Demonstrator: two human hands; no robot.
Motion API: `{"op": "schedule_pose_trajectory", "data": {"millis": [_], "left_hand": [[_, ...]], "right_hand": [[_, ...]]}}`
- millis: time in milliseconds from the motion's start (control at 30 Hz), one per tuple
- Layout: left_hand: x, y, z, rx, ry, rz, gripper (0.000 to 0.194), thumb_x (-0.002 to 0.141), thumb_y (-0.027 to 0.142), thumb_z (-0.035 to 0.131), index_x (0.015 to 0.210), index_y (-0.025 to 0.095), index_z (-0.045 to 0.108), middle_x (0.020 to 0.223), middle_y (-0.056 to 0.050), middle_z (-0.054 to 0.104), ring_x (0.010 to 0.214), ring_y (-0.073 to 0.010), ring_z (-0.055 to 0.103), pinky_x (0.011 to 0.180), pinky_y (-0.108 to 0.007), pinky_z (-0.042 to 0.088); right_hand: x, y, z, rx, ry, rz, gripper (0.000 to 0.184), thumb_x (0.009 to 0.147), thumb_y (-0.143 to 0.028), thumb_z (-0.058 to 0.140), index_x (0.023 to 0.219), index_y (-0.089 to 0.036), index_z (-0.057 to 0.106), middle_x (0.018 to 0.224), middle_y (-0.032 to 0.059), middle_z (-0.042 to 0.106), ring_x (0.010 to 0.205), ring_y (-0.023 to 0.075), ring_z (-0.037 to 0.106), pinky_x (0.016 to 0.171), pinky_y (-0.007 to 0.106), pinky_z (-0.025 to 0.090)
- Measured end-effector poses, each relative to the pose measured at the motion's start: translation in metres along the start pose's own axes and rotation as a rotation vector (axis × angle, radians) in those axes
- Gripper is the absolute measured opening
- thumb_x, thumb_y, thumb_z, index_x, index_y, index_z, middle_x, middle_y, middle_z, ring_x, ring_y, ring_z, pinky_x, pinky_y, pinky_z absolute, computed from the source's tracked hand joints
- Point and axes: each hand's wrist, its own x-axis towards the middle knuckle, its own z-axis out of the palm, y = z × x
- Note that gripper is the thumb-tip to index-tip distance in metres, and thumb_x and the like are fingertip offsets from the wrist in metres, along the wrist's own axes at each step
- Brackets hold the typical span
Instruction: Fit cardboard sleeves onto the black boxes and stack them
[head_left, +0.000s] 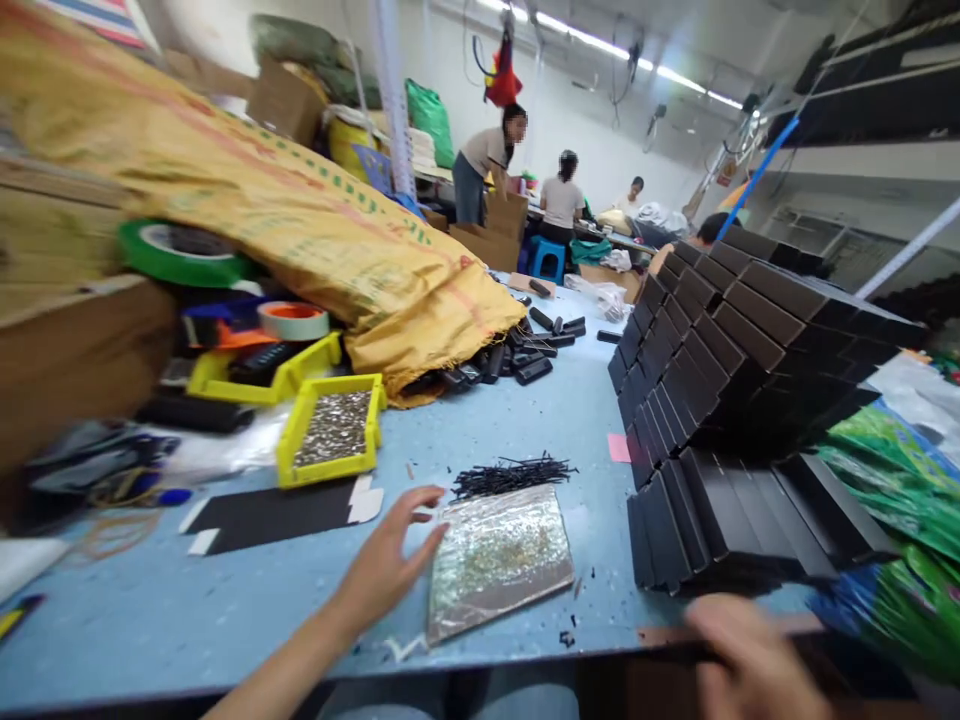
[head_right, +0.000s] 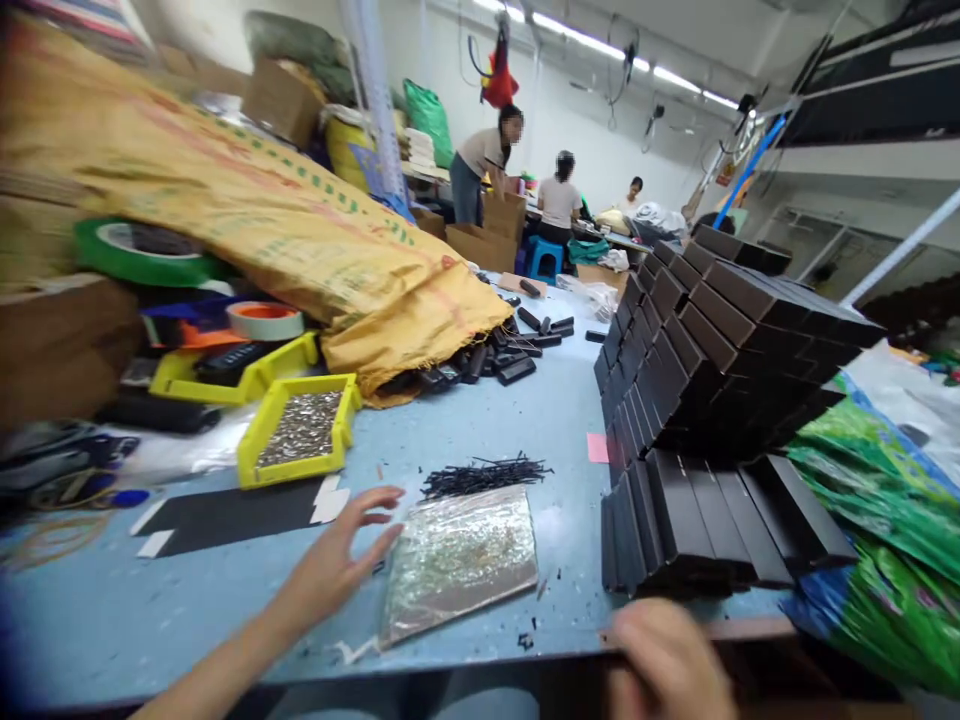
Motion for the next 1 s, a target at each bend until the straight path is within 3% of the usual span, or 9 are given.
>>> {"op": "schedule_pose_trajectory", "data": {"millis": [133, 267, 367, 467, 633, 733, 833, 900, 1000], "left_hand": [[0.000, -0.087, -0.082, 0.223, 0.244, -0.198, 0.040, 0.081, 0.053, 0.054, 0.105, 0.020, 0.055, 0.104, -0.010, 0.067, 0.089, -0.0273, 0.067, 0.085, -0.043, 0.055], [-0.009, -0.126, -0.136, 0.333, 0.253, -0.236, 0.031, 0.083, 0.052, 0.051, 0.096, 0.025, 0.058, 0.099, -0.005, 0.068, 0.090, -0.0274, 0.066, 0.087, -0.043, 0.054], [-0.015, -0.129, -0.142, 0.323, 0.252, -0.190, 0.029, 0.084, 0.051, 0.051, 0.094, 0.025, 0.060, 0.099, -0.005, 0.069, 0.092, -0.0264, 0.066, 0.089, -0.041, 0.052], [-0.025, -0.128, -0.128, 0.290, 0.268, -0.153, 0.028, 0.085, 0.049, 0.053, 0.097, 0.024, 0.061, 0.100, -0.007, 0.069, 0.093, -0.0257, 0.066, 0.089, -0.039, 0.052], [-0.050, -0.137, -0.110, 0.296, 0.322, -0.096, 0.024, 0.084, 0.045, 0.055, 0.097, 0.027, 0.062, 0.099, -0.007, 0.071, 0.095, -0.0268, 0.067, 0.093, -0.042, 0.052], [-0.042, -0.133, -0.115, 0.316, 0.380, -0.118, 0.023, 0.085, 0.043, 0.056, 0.097, 0.026, 0.061, 0.099, -0.007, 0.070, 0.096, -0.0273, 0.067, 0.093, -0.043, 0.051], [0.000, -0.120, -0.122, 0.328, 0.442, -0.123, 0.024, 0.088, 0.040, 0.053, 0.103, 0.023, 0.059, 0.105, -0.009, 0.068, 0.101, -0.0264, 0.064, 0.097, -0.043, 0.048], [0.039, -0.113, -0.124, 0.350, 0.412, -0.113, 0.026, 0.091, 0.035, 0.048, 0.109, 0.021, 0.059, 0.112, -0.011, 0.066, 0.108, -0.0265, 0.061, 0.100, -0.043, 0.046], [0.096, -0.114, -0.125, 0.406, 0.209, -0.157, 0.029, 0.086, 0.020, 0.044, 0.109, 0.016, 0.062, 0.115, -0.017, 0.065, 0.110, -0.0309, 0.059, 0.099, -0.046, 0.044]], "right_hand": [[-0.024, -0.068, 0.137, 0.304, -0.485, -0.108, 0.059, 0.078, -0.018, 0.060, 0.134, -0.037, 0.052, 0.110, 0.0035, 0.072, 0.091, 0.0282, 0.071, 0.073, 0.042, 0.063], [-0.013, -0.092, 0.208, 0.465, -0.632, -0.038, 0.043, 0.080, -0.017, 0.061, 0.121, -0.032, 0.062, 0.106, 0.0043, 0.073, 0.095, 0.0251, 0.070, 0.080, 0.039, 0.060], [0.040, -0.073, 0.249, 0.431, -0.657, 0.024, 0.032, 0.087, -0.021, 0.056, 0.117, -0.028, 0.065, 0.106, 0.0043, 0.073, 0.095, 0.0219, 0.069, 0.085, 0.037, 0.057], [0.126, -0.027, 0.308, 0.095, -0.696, 0.234, 0.041, 0.089, -0.016, 0.046, 0.128, -0.018, 0.057, 0.118, 0.0084, 0.068, 0.096, 0.0173, 0.067, 0.089, 0.030, 0.053], [0.240, 0.049, 0.397, -0.113, -0.672, 0.311, 0.057, 0.083, 0.000, 0.037, 0.139, -0.009, 0.045, 0.140, 0.0204, 0.050, 0.126, 0.0273, 0.049, 0.107, 0.043, 0.036], [0.256, 0.063, 0.426, -0.142, -0.700, 0.254, 0.049, 0.086, -0.001, 0.037, 0.129, -0.014, 0.055, 0.135, 0.0169, 0.054, 0.127, 0.0267, 0.046, 0.109, 0.042, 0.031], [0.243, 0.057, 0.436, -0.125, -0.713, 0.177, 0.034, 0.088, -0.005, 0.039, 0.111, -0.014, 0.064, 0.124, 0.0173, 0.062, 0.127, 0.0274, 0.044, 0.110, 0.043, 0.027], [0.227, 0.049, 0.432, -0.091, -0.709, 0.130, 0.032, 0.086, -0.004, 0.041, 0.103, -0.015, 0.066, 0.118, 0.0155, 0.065, 0.128, 0.0265, 0.043, 0.111, 0.044, 0.026], [0.200, 0.041, 0.404, -0.037, -0.675, 0.087, 0.041, 0.080, -0.001, 0.042, 0.110, -0.019, 0.065, 0.126, 0.0105, 0.063, 0.131, 0.0237, 0.044, 0.114, 0.047, 0.025]]}}
